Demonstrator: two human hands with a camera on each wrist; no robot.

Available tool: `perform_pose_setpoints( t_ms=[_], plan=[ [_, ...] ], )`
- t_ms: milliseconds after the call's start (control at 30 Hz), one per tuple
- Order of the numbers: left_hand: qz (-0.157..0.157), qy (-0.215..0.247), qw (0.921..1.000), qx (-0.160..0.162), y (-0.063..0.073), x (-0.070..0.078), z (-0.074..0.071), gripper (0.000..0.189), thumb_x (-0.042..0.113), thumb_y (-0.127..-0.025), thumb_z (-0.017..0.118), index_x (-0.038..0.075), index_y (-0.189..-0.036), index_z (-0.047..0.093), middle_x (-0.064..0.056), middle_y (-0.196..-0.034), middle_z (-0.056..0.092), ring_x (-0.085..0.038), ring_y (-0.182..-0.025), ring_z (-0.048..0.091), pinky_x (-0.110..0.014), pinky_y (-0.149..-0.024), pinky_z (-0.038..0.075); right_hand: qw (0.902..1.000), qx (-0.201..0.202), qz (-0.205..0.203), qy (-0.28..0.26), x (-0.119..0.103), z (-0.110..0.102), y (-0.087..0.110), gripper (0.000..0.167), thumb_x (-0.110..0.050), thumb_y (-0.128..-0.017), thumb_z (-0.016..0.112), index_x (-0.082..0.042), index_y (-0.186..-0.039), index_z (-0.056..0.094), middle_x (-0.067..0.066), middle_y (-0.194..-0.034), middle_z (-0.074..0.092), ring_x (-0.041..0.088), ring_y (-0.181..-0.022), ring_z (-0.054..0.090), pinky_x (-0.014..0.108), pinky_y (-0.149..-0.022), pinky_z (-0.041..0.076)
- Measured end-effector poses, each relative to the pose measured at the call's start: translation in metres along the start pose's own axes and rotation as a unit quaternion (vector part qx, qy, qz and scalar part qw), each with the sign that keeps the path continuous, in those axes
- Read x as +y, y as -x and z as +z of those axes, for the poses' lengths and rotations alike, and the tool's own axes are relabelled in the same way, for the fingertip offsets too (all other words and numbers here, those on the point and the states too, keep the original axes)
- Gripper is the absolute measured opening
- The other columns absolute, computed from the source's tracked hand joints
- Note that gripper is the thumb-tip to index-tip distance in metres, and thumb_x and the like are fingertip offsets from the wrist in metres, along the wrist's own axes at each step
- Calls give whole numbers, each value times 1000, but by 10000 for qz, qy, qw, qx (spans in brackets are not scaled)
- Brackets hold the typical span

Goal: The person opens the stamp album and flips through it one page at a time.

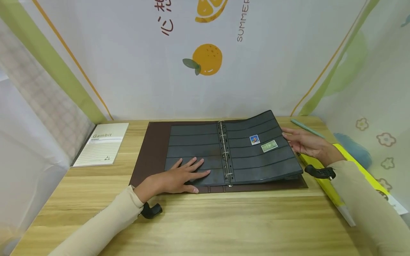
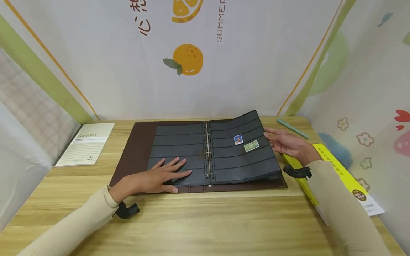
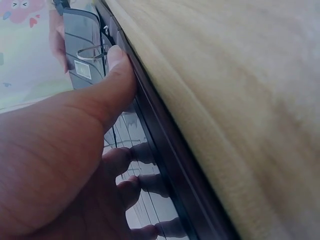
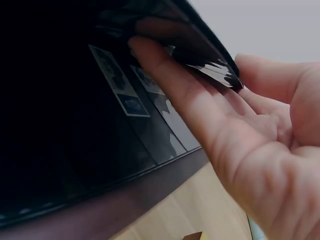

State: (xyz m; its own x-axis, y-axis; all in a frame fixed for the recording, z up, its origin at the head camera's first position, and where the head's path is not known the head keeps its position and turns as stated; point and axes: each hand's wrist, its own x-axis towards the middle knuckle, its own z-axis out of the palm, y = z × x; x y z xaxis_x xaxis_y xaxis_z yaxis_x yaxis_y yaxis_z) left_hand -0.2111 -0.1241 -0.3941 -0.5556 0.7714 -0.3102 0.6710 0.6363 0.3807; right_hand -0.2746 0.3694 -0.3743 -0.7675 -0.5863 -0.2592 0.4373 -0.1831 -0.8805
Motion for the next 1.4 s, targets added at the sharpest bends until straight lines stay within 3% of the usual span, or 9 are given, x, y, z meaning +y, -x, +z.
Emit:
perform_pose_setpoints(
  t_ms=[333, 600, 667, 733, 833, 967, 1033, 1267, 1400],
  plan=[
    [18, 20, 10000, 29, 0, 1, -1, 69, 45, -101, 55, 30, -162, 24, -7, -172, 2, -34, -159, -1, -70, -121, 0, 9976, 323, -102, 598, 7, 2, -2, 69, -19, -112, 32, -27, -161, -17, -8, -66, 58, 2, -53, 63, 16, -52, 53],
    [23, -7, 10000, 38, 1, 0, 1, 69, 46, -102, 54, 31, -162, 23, -6, -172, 1, -33, -159, -1, -70, -122, 1, 9804, 1327, -18, 1457, 12, 8, -4, 76, -33, -109, 43, -9, -163, -4, -18, -79, 63, -7, -56, 56, 9, -53, 47],
    [15, -8, 10000, 44, 1, 0, 1, 69, 46, -102, 54, 31, -162, 24, -6, -172, 1, -33, -159, -1, -70, -122, 1, 9710, 1485, 127, 1868, 12, 13, -4, 78, -40, -108, 44, -12, -163, -5, -10, -129, 63, -14, -92, 61, 8, -74, 52],
    [21, -5, 10000, 47, 1, 0, 1, 69, 45, -102, 54, 31, -162, 24, -6, -172, 1, -33, -159, -1, -70, -122, 0, 9527, 1693, 251, 2513, 13, 20, -5, 80, -47, -107, 42, -15, -163, -5, -2, -164, 29, -7, -84, 52, 13, -74, 46],
    [32, 5, 10000, 43, 1, 0, 1, 69, 45, -102, 54, 31, -162, 24, -6, -172, 1, -34, -159, -1, -69, -122, 0, 9342, 1768, 298, 3084, 14, 33, -8, 81, -51, -107, 40, -19, -163, -9, 5, -169, -17, 13, -148, 30, 36, -115, 39],
    [11, -13, 10000, 23, 1, 1, 0, 68, 44, -102, 54, 31, -162, 24, -6, -172, 1, -33, -159, 0, -69, -122, 0, 9015, 1986, 1, 3846, 13, 50, -12, 76, -48, -108, 38, -18, -163, -4, 12, -171, -8, 40, -156, -9, 65, -123, 9],
    [-8, -35, 10000, 13, 1, 2, 0, 69, 44, -102, 54, 31, -162, 23, -6, -172, 0, -33, -159, 0, -69, -122, 0, 8929, 2038, -103, 4014, 11, 57, -12, 73, -48, -109, 35, -18, -164, -3, 14, -171, -4, 41, -157, -2, 61, -123, 17],
    [-31, -102, 9999, -7, -1, 2, -1, 69, 46, -102, 54, 33, -162, 22, -5, -172, 0, -32, -160, -2, -68, -122, 0, 9862, 844, -555, 1311, -16, 74, -2, 70, -31, -112, 35, -20, -163, -11, -1, -127, 71, 19, -94, 77, 34, -76, 62],
    [-59, -126, 9999, -42, 0, 2, -1, 69, 47, -102, 53, 34, -162, 22, -4, -172, -1, -31, -160, -2, -68, -123, 0, 9895, 961, -448, 986, -40, 86, -2, 73, -29, -110, 41, -22, -163, -9, -4, -143, 61, 13, -111, 71, 24, -83, 60]
  ],
)
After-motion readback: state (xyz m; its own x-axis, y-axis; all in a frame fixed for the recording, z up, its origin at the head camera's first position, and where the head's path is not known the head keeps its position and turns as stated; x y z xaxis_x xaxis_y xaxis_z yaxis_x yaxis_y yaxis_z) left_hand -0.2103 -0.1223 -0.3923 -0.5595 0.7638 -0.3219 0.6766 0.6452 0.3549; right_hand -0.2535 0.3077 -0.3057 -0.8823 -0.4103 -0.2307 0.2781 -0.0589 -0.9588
